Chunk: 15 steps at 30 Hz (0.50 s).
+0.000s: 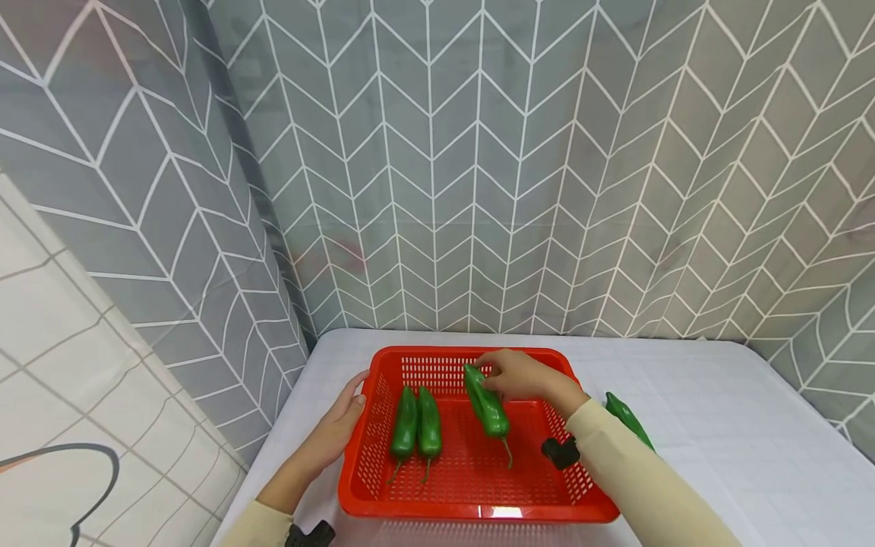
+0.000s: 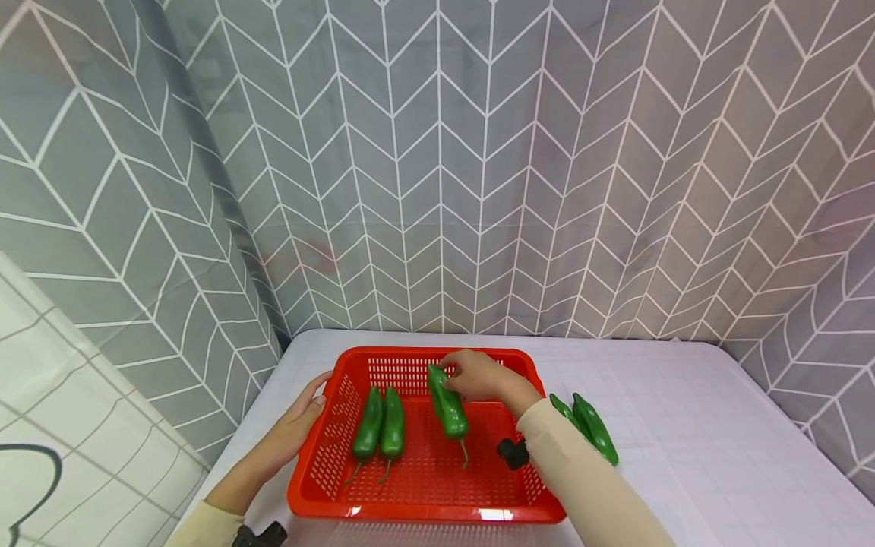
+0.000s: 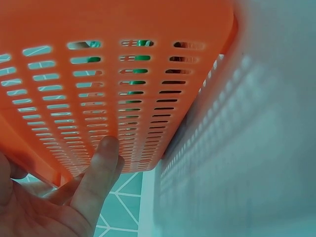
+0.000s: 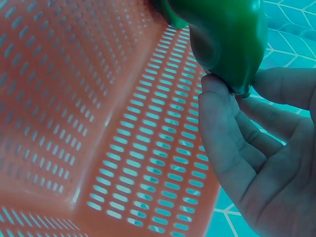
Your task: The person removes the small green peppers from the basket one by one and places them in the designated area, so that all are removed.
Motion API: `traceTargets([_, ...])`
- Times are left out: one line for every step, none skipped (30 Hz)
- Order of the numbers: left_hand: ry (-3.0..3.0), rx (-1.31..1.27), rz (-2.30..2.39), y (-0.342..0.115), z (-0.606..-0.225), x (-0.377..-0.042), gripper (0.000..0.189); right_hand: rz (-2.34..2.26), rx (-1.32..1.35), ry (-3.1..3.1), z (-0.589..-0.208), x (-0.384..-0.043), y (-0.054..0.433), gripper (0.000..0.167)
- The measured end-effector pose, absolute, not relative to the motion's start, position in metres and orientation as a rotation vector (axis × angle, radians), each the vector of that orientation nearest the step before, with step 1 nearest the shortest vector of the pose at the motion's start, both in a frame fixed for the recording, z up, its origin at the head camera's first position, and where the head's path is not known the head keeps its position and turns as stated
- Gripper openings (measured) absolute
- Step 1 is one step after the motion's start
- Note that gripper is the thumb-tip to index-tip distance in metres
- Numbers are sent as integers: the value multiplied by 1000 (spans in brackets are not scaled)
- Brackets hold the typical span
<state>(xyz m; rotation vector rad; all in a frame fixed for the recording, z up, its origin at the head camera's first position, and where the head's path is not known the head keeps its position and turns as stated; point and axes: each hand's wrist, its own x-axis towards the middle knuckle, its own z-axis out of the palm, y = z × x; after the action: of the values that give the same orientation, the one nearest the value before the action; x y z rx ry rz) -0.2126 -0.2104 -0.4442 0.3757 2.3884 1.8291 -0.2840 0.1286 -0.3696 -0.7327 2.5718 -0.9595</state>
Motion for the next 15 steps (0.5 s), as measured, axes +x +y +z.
traceTargets([2392,376,1826,-210,-444,-213,52,-967,-732,2568,-368,-284,130,37])
traceTargets([2390,377,1827,-211,-444,-213,52,-979,-731,2561,-367,-283,131,37])
traceTargets([2394,378,1824,-211,-444,-213,52,-980,-734,2563,-365,-283,132,37])
traceTargets([2395,379,1822,-211,-444,-213,52,-983,-734,2567,-364,-283,133,36])
traceTargets([2393,377,1823,-211,-444,-213,52,-983,-738,2570,-363,-283,135,36])
traceTargets([2393,374,1822,-210,-444,-213,52,-979,-744,2576,-362,-283,136,36])
traceTargets([2400,368,1818,-210,-444,-212,52,-979,-753,2580,-361,-283,137,36])
traceTargets([2402,361,1822,-210,-444,-212,53,-980,-756,2583,-360,-282,138,35])
traceTargets([2408,352,1822,-209,-444,-212,53,-978,-761,2588,-360,-282,140,35])
traceTargets([2414,341,1825,-209,-444,-212,53,-987,-764,2587,-359,-282,141,35])
traceTargets([2421,328,1828,-209,-444,-212,53,-996,-768,2586,-358,-282,143,35])
traceTargets([2431,316,1828,-208,-444,-212,53,-1003,-762,2588,-358,-282,144,34])
traceTargets([2440,304,1832,-208,-444,-211,52,-1011,-760,2584,-356,-282,145,34])
traceTargets([2441,293,1838,-208,-444,-211,52,-1019,-755,2583,-355,-281,147,34])
traceTargets([2447,286,1840,-207,-444,-211,52,-1027,-753,2579,-354,-281,148,34])
